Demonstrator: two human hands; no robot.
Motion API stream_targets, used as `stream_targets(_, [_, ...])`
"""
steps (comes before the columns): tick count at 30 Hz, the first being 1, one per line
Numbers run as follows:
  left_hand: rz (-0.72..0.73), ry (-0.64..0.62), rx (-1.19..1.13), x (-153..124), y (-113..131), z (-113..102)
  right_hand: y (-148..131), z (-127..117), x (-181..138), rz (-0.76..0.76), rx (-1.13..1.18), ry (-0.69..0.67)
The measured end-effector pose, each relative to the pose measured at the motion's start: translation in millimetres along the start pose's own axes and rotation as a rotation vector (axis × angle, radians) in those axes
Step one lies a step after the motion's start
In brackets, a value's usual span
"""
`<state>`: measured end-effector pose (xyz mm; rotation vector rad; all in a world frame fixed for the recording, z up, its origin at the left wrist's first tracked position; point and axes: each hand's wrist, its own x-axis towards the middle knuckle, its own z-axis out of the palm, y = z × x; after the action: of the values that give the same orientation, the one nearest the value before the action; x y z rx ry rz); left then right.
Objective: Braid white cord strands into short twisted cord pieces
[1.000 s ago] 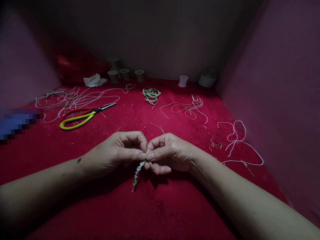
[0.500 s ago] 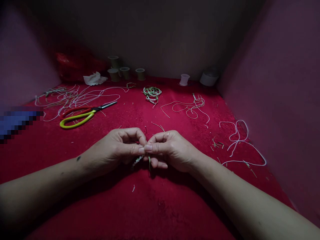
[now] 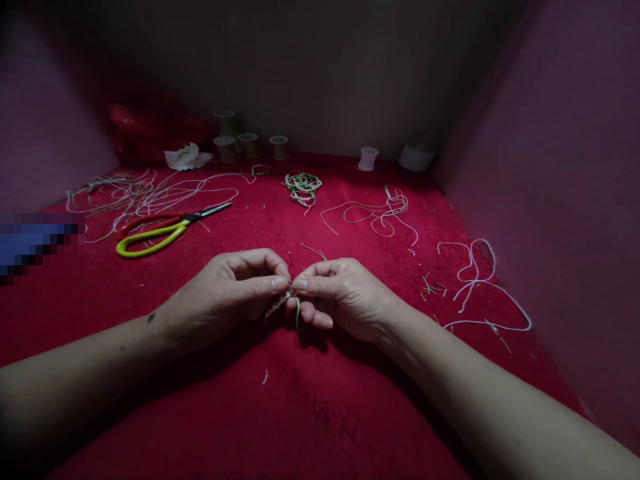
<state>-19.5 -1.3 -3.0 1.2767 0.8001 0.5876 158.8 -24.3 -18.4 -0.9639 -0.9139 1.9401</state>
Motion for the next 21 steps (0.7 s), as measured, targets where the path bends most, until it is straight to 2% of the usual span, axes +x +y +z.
stream_targets(21, [0.050, 0.045, 0.073, -0.9, 4.6, 2.0, -1.5, 0.8, 0.4, 0.004, 0.005, 0.015])
